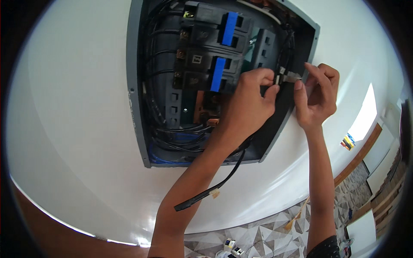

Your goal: Wiring and organizing components inside an open electrical circuit breaker panel.

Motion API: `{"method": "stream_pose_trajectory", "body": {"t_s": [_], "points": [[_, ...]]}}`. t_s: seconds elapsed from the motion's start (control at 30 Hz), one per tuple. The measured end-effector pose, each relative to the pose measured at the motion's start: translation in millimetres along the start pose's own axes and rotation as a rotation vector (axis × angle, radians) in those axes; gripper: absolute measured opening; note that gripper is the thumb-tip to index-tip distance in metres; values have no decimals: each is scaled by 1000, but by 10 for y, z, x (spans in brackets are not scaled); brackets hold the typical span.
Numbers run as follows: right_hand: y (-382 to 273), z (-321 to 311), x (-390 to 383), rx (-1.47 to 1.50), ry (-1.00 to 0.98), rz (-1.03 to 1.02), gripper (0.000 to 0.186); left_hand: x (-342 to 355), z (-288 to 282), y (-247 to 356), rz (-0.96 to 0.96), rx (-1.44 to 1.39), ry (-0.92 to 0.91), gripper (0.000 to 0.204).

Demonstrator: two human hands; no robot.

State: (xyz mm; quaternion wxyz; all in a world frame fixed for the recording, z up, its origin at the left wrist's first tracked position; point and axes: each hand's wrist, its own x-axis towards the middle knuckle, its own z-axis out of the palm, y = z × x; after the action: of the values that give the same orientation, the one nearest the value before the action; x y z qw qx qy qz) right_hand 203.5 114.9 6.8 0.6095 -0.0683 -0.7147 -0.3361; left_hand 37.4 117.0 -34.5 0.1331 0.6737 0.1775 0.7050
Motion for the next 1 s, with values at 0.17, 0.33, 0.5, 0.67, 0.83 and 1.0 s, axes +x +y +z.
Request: {"method": "stream_pose_trajectory", "body": {"t_s": [0.17, 0.33, 0.5, 0.67, 0.83, 1.0], "points": [[0, -126, 166, 53, -65, 45, 30, -23, 10, 72, -35, 4, -28, 20], [-123, -139, 567, -256, -268, 114, 25, -33, 18, 65, -37, 8, -6, 21], [-115, -69, 721, -500, -360, 2, 28, -38, 16, 60, -66, -25, -13, 22], [-34, 57, 621, -372, -346, -123, 21, -21, -8, 56, -61, 29, -16, 24], [77, 90, 485, -249, -215, -113, 14, -107, -13, 135, -86, -47, 11, 26], [142, 96, 489, -197, -157, -153, 18, -298, -101, 194, 246, 349, -57, 23]]}}
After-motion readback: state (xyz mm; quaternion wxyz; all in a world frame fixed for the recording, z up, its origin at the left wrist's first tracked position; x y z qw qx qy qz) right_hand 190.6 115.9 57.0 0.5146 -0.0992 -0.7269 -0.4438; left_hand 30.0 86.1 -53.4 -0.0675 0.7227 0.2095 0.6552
